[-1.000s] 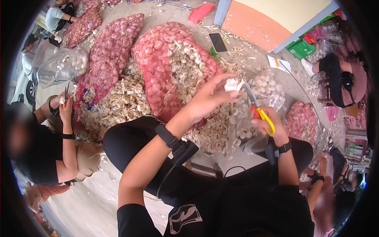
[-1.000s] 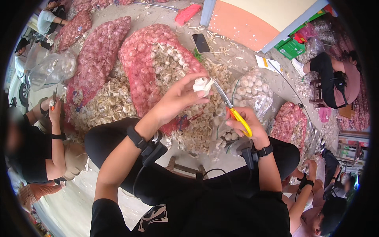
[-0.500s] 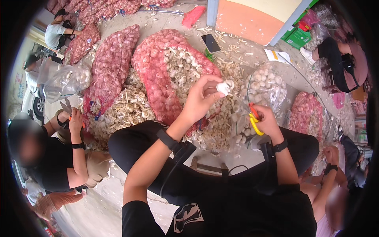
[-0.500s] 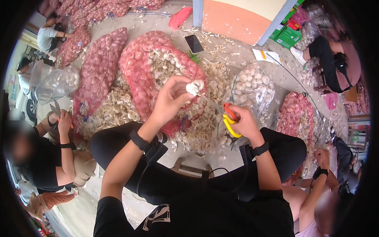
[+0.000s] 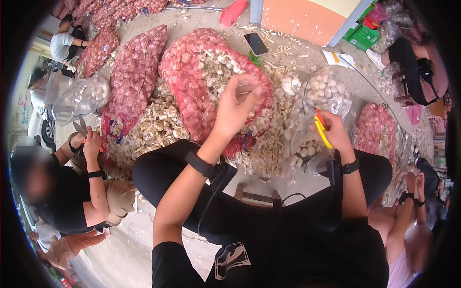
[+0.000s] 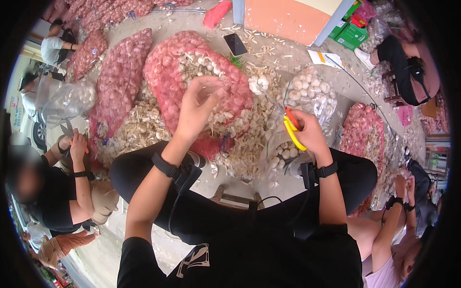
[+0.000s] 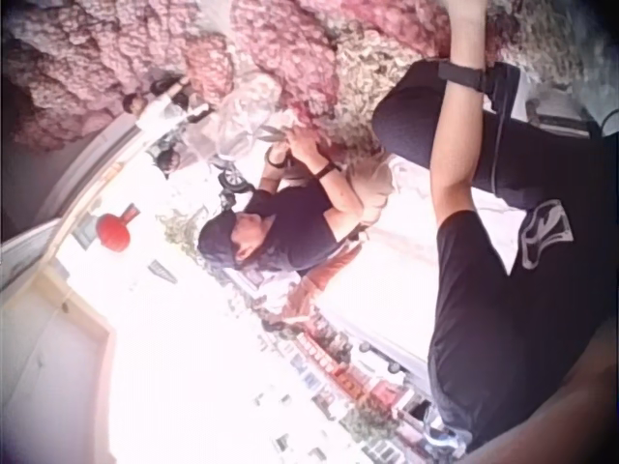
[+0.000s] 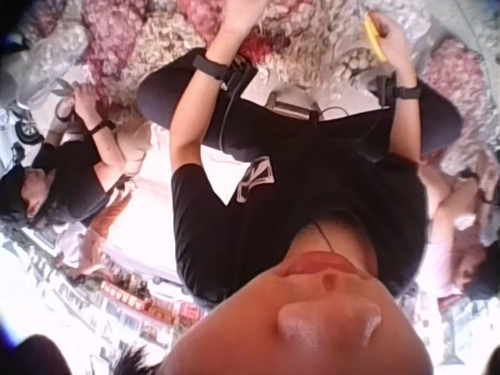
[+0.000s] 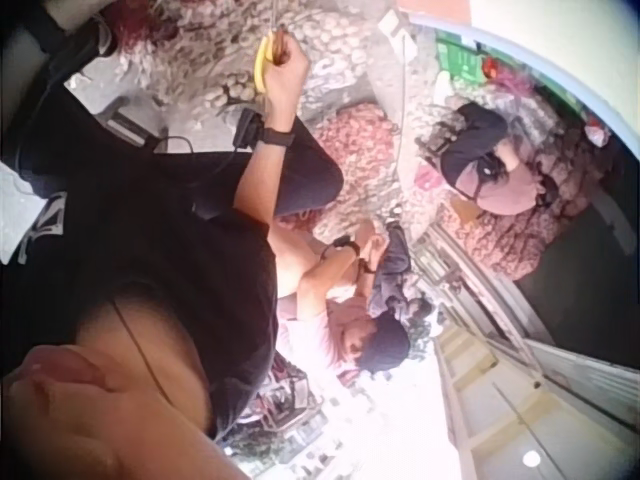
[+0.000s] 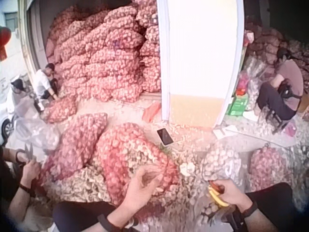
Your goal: Trimming the roots and stalks of garlic bulbs using scissors.
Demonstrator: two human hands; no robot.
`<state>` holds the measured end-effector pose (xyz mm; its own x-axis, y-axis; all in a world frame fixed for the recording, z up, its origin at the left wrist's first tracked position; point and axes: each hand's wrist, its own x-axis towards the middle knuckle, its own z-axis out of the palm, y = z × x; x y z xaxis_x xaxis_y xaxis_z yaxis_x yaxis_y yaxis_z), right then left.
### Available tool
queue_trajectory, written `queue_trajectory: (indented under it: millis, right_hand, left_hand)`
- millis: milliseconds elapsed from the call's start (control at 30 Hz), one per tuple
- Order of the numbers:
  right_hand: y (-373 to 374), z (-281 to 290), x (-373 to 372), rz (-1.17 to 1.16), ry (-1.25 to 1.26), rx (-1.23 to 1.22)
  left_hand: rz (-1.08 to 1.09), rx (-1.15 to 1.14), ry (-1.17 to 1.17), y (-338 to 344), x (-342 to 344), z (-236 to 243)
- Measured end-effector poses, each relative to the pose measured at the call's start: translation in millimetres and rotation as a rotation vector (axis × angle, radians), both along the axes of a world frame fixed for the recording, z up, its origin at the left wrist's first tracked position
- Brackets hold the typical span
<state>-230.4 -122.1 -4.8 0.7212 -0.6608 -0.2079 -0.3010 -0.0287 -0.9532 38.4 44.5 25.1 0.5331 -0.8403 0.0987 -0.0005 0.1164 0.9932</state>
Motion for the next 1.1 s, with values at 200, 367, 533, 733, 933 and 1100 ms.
queue_trajectory:
  millis: [200,367,533,733,933,1100]
  right_hand:
    - [-26.5,22.4,-21.2,0.520,0.487,-0.286]
    - [-16.5,-18.8,-20.7,0.475,0.543,-0.369]
    - [-14.1,-23.8,4.2,0.602,0.629,-0.333]
    - [-18.8,-32.4,41.1,0.566,0.620,-0.404]
    - [-34.0,-56.0,133.4,0.601,0.751,-0.551]
    - [-45.3,-130.8,219.6,0.704,0.725,-0.989]
  left_hand:
    - [0.100,0.003,0.063,6.1,17.1,12.9]
    - [0.179,-0.091,0.011,8.2,36.3,38.6]
    - [0.361,-0.239,0.081,26.3,73.5,68.6]
    - [0.463,-0.421,0.172,41.9,103.5,76.9]
    - [0.558,-0.400,0.390,48.6,119.0,69.5]
    - [0.578,-0.453,0.446,55.4,126.2,80.6]
